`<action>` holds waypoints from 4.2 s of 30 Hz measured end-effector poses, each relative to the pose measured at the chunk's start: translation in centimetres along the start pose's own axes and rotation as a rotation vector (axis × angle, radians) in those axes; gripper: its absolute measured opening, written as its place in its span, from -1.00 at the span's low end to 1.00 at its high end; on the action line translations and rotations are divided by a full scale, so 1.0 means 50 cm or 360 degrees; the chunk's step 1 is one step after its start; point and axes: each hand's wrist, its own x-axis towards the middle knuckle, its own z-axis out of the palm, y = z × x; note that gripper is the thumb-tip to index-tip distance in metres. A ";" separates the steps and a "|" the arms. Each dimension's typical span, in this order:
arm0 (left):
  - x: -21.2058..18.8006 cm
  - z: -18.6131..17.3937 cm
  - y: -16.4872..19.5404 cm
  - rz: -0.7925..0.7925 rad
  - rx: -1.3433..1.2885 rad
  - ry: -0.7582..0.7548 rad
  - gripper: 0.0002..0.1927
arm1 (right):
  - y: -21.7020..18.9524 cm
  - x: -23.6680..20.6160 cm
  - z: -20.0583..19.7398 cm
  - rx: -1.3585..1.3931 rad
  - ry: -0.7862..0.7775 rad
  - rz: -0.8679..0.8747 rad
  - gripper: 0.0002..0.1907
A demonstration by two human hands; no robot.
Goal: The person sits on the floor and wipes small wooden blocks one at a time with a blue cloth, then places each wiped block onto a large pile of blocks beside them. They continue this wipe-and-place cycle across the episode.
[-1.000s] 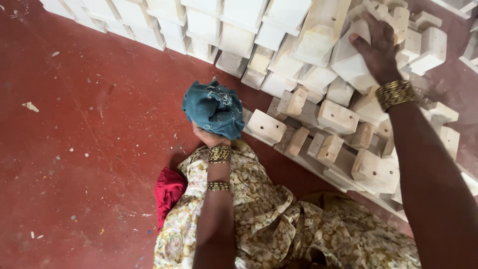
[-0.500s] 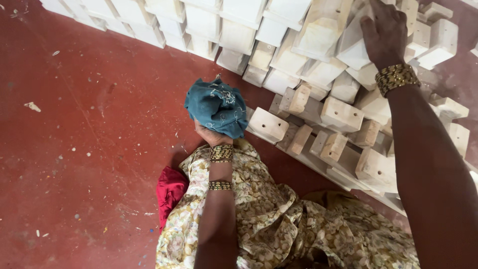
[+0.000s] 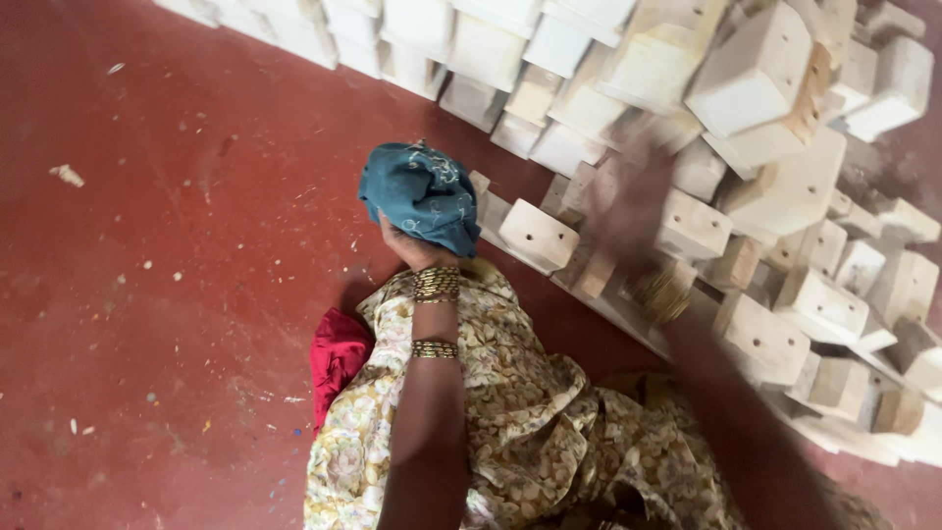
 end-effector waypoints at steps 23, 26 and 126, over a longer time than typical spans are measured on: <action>-0.007 0.054 0.042 -0.0234 0.0096 -0.0370 -0.49 | -0.198 -0.151 0.036 0.0580 -0.0115 0.0998 -0.22; 0.015 0.036 0.057 -0.0235 0.0161 -0.0347 -0.47 | -0.251 -0.203 -0.067 0.1166 0.0151 0.1442 -0.29; -0.230 -0.113 -0.172 -0.0808 0.1385 -0.1453 -0.53 | -0.107 -0.363 -0.503 -0.1147 -0.0070 0.0302 0.01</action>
